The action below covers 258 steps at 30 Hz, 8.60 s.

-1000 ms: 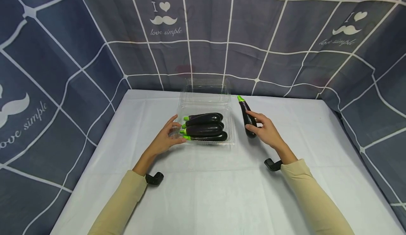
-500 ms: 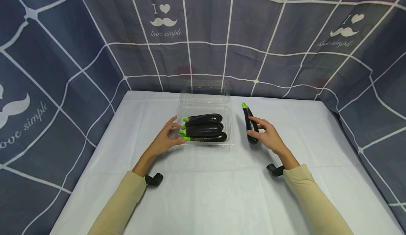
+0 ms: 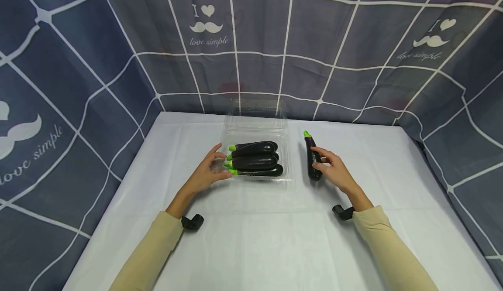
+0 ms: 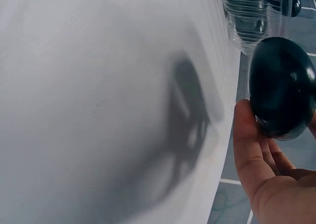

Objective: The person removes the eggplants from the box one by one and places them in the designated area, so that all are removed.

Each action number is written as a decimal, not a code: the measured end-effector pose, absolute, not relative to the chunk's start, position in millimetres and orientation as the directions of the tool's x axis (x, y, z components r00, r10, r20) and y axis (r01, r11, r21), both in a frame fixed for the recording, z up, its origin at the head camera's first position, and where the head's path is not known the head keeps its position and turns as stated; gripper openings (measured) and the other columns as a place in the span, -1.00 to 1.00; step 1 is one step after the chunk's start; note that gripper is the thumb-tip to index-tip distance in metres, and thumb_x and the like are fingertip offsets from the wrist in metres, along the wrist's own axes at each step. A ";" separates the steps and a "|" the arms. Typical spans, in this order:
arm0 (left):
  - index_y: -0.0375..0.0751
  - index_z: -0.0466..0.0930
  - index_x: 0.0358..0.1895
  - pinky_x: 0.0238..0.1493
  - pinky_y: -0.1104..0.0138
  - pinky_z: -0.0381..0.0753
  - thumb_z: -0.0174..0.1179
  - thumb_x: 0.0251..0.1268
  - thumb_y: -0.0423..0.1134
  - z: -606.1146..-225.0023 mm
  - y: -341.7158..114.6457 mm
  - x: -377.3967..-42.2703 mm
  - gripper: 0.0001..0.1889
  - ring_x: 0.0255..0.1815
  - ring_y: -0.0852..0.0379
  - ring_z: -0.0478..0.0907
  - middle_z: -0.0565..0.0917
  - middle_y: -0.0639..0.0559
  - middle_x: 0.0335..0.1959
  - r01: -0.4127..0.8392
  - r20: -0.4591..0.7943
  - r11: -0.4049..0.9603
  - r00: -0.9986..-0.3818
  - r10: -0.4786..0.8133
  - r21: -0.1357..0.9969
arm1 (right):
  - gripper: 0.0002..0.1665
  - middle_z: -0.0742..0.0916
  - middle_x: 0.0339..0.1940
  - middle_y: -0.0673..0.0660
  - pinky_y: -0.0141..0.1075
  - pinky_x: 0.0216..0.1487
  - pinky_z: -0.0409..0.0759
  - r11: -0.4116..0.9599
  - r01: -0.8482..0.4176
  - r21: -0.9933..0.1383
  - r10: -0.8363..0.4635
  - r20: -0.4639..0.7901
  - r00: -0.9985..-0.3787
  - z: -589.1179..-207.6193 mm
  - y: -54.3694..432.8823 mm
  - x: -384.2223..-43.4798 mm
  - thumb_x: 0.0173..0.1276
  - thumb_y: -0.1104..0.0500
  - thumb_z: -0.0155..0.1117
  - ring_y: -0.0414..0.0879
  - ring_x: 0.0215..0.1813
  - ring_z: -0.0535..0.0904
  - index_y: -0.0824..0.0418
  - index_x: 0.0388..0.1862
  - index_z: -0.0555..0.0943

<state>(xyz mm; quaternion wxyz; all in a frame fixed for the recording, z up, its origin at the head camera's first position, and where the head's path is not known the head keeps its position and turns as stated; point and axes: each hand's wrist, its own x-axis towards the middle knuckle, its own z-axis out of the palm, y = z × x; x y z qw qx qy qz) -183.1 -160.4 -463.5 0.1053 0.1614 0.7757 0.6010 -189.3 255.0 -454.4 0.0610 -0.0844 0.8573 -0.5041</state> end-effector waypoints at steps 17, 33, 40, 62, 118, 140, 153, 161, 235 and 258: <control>-0.38 0.40 0.19 0.32 -0.07 0.35 0.46 0.15 -0.31 -491.6 -165.9 -192.4 -0.42 0.48 -0.22 0.11 -0.13 0.10 0.61 0.136 0.051 0.227 -0.938 0.344 0.964 | -0.37 0.51 0.18 0.31 -0.14 -0.09 0.43 0.574 -0.087 -0.814 -0.215 -0.048 -0.975 -476.8 261.4 -195.7 0.42 0.23 0.23 0.11 0.04 0.42 0.20 0.46 0.39; -0.50 0.33 0.26 0.36 -0.16 0.23 0.41 0.18 -0.41 -489.0 -164.3 -191.9 -0.38 0.50 -0.29 0.04 -0.22 -0.06 0.62 0.125 0.037 0.217 -0.928 0.371 0.968 | -0.39 0.45 -0.26 0.17 -0.21 -0.25 0.34 0.605 -0.087 -0.792 -0.235 -0.074 -0.969 -481.5 265.1 -197.3 0.44 0.22 0.21 0.02 -0.24 0.36 0.26 0.45 0.38; -0.55 0.30 0.25 0.34 -0.20 0.23 0.36 0.22 -0.44 -464.5 -161.6 -179.9 -0.41 0.50 -0.31 0.02 -0.22 -0.15 0.61 0.124 0.034 0.210 -0.921 0.388 0.970 | -0.40 0.51 -0.25 0.22 -0.17 -0.23 0.36 0.605 -0.097 -0.790 -0.261 -0.081 -0.962 -480.3 263.5 -198.9 0.44 0.25 0.18 0.04 -0.23 0.37 0.28 0.44 0.39; -0.55 0.29 0.27 0.33 -0.15 0.30 0.37 0.23 -0.39 -463.5 -161.9 -180.5 -0.38 0.50 -0.31 0.02 -0.23 -0.14 0.61 0.117 0.025 0.219 -0.923 0.383 0.969 | -0.39 0.53 0.11 0.35 -0.08 -0.06 0.39 0.616 -0.092 -0.782 -0.222 -0.061 -0.973 -476.9 262.3 -193.2 0.47 0.17 0.21 0.12 0.03 0.38 0.27 0.45 0.38; -0.52 0.31 0.26 0.33 -0.19 0.26 0.38 0.22 -0.39 -460.7 -160.3 -180.4 -0.39 0.49 -0.27 0.06 -0.21 -0.04 0.61 0.088 -0.006 0.237 -0.928 0.371 0.968 | -0.45 0.46 0.30 0.34 0.23 0.33 0.27 0.592 -0.214 -0.777 -0.257 0.070 -0.964 -454.2 238.4 -180.0 0.40 0.25 0.28 0.25 0.36 0.33 0.34 0.34 0.47; -0.49 0.30 0.31 0.34 -0.24 0.19 0.38 0.23 -0.36 -457.8 -160.1 -177.7 -0.36 0.51 -0.35 -0.04 -0.21 -0.12 0.61 0.116 0.003 0.282 -0.928 0.374 0.952 | -0.50 0.57 0.22 0.16 0.18 0.23 0.36 0.530 -0.393 -0.751 -0.404 0.183 -0.896 -424.4 192.8 -190.4 0.36 0.17 0.36 0.16 0.35 0.37 0.19 0.26 0.57; -0.54 0.27 0.32 0.34 -0.18 0.24 0.39 0.23 -0.35 -456.8 -162.1 -175.9 -0.33 0.50 -0.33 0.00 -0.22 -0.13 0.61 0.114 0.000 0.279 -0.927 0.376 0.953 | -0.52 0.57 0.21 0.21 0.14 0.22 0.44 0.495 -0.415 -0.763 -0.467 0.169 -0.868 -418.7 159.1 -213.0 0.37 0.21 0.32 0.16 0.27 0.45 0.28 0.25 0.57; -0.54 0.26 0.32 0.34 -0.17 0.25 0.38 0.23 -0.36 -455.6 -166.1 -173.5 -0.33 0.49 -0.36 0.02 -0.24 -0.16 0.61 0.120 0.011 0.265 -0.924 0.382 0.957 | -0.55 0.59 0.17 0.20 0.14 0.19 0.44 0.475 -0.434 -0.765 -0.490 0.180 -0.853 -419.0 141.1 -229.3 0.36 0.23 0.32 0.18 0.27 0.44 0.31 0.21 0.59; -0.46 0.29 0.34 0.39 -0.14 0.18 0.39 0.24 -0.32 -458.4 -161.1 -178.5 -0.34 0.52 -0.33 -0.07 -0.21 -0.05 0.61 0.103 -0.010 0.284 -0.929 0.371 0.953 | -0.65 0.66 0.17 0.20 0.01 0.29 0.41 0.586 -0.445 -0.678 -0.528 0.097 -0.843 -429.9 115.9 -251.7 0.41 0.27 0.26 0.12 0.28 0.49 0.26 0.15 0.65; -0.43 0.31 0.31 0.41 -0.10 0.18 0.41 0.23 -0.30 -456.8 -160.6 -177.9 -0.35 0.53 -0.28 -0.04 -0.19 0.00 0.62 0.094 -0.021 0.309 -0.937 0.349 0.946 | -0.53 0.56 0.32 0.19 0.00 0.16 0.42 0.500 -0.399 -0.768 -0.533 0.091 -0.841 -414.2 142.8 -235.1 0.45 0.26 0.14 0.07 0.19 0.46 0.19 0.32 0.55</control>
